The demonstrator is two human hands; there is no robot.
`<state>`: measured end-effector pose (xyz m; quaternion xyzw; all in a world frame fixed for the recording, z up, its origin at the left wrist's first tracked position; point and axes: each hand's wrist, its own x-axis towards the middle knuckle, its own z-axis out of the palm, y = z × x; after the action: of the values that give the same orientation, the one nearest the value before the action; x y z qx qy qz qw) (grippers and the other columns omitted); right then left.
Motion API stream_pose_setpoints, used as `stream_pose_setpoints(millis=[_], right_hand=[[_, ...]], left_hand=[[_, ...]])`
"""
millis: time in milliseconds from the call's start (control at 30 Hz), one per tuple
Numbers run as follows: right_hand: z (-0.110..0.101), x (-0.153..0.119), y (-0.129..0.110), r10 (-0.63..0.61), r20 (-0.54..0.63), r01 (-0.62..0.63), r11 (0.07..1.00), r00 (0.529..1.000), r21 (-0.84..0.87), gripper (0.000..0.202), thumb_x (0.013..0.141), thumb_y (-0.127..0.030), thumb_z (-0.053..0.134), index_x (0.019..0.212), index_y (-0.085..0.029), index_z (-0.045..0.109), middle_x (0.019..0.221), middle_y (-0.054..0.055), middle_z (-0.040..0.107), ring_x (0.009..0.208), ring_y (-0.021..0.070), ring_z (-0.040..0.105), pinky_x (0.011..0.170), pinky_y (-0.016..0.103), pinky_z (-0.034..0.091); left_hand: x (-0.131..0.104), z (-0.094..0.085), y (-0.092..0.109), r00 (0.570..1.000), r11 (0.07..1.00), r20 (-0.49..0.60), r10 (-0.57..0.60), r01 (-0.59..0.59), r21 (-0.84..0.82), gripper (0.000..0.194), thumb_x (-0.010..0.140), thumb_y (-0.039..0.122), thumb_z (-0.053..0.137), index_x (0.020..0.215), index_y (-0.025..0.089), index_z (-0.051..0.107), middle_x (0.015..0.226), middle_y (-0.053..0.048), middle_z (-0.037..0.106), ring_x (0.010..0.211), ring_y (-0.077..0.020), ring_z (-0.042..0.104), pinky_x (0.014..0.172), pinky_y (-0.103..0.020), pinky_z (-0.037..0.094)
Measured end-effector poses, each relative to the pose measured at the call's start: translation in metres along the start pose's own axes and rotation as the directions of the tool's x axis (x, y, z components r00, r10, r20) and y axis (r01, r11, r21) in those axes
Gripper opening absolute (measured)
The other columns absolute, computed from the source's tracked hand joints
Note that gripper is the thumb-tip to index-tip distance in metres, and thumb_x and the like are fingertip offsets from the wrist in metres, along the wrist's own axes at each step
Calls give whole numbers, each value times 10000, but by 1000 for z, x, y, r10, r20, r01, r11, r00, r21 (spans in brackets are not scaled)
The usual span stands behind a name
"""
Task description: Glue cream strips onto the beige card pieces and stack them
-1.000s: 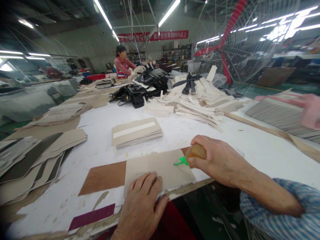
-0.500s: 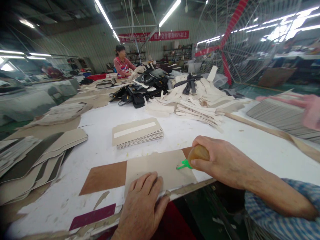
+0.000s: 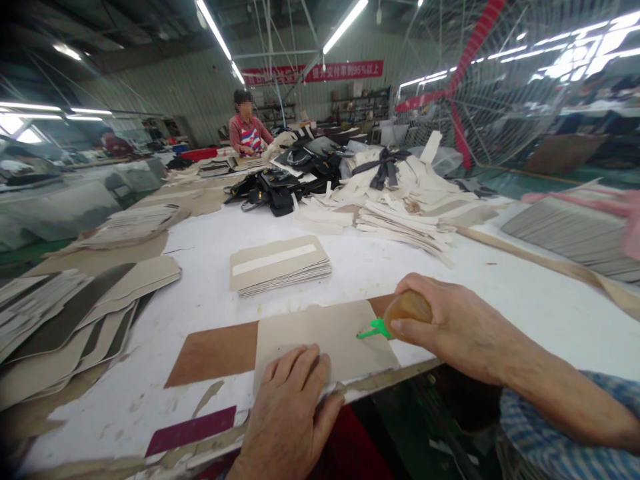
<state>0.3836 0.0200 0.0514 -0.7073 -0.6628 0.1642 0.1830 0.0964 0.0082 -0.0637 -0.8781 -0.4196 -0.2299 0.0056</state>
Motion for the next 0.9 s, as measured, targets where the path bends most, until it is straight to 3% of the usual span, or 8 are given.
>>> stream_pose_setpoints(millis=[167,300,433,567,733,900], right_hand=[[12,-1,11,55,-42,-51,993,998,103,401,904,-661,645,1064,-294,680,860,18,767,784,316,701,687,429,481],[28,4,15,154,-36,-128,913,987,387,566,819,-772,718,1100,-282,676,949,46,799,881,357,736,746,449,551],[52,12,5,91,-23,-65,839,996,540,488,855,-715,753,1067,-279,694,983,56,792,934,349,732,777,429,574],[73,17,-17,5,-13,3,852,1000,524,461,851,-688,760,1064,-287,681,892,21,766,809,302,698,659,380,530],[77,17,-46,-39,-9,38,869,999,494,381,867,-603,711,1052,-274,660,769,-21,715,708,245,642,616,331,473],[72,17,-62,-34,-2,32,908,999,417,338,847,-577,688,1004,-281,650,737,-18,716,682,250,627,610,340,449]], left_hand=[[-2,2,2,1000,1000,-9,-11,11,-5,398,1046,489,705,1350,233,711,1417,-61,759,1277,-309,676,1074,-510,565],[1,0,5,999,1000,-50,-4,5,14,376,1055,511,682,1286,218,729,1371,-67,771,1242,-287,695,1054,-460,585],[-3,-3,4,980,999,-197,32,-39,-33,346,1103,494,589,1215,196,726,1228,-66,809,1170,-283,723,1019,-462,595],[-25,-3,-8,941,997,-338,-5,-20,-71,229,1103,368,575,1173,202,716,1147,-58,813,1097,-263,731,988,-442,603],[-43,-8,-24,963,993,-243,-119,121,-7,177,1049,245,605,1189,200,703,1168,-88,788,1091,-283,729,975,-463,623],[-38,-11,-20,946,990,-297,-134,143,7,171,1034,238,590,1160,200,699,1133,-75,798,1031,-284,744,898,-467,624]])
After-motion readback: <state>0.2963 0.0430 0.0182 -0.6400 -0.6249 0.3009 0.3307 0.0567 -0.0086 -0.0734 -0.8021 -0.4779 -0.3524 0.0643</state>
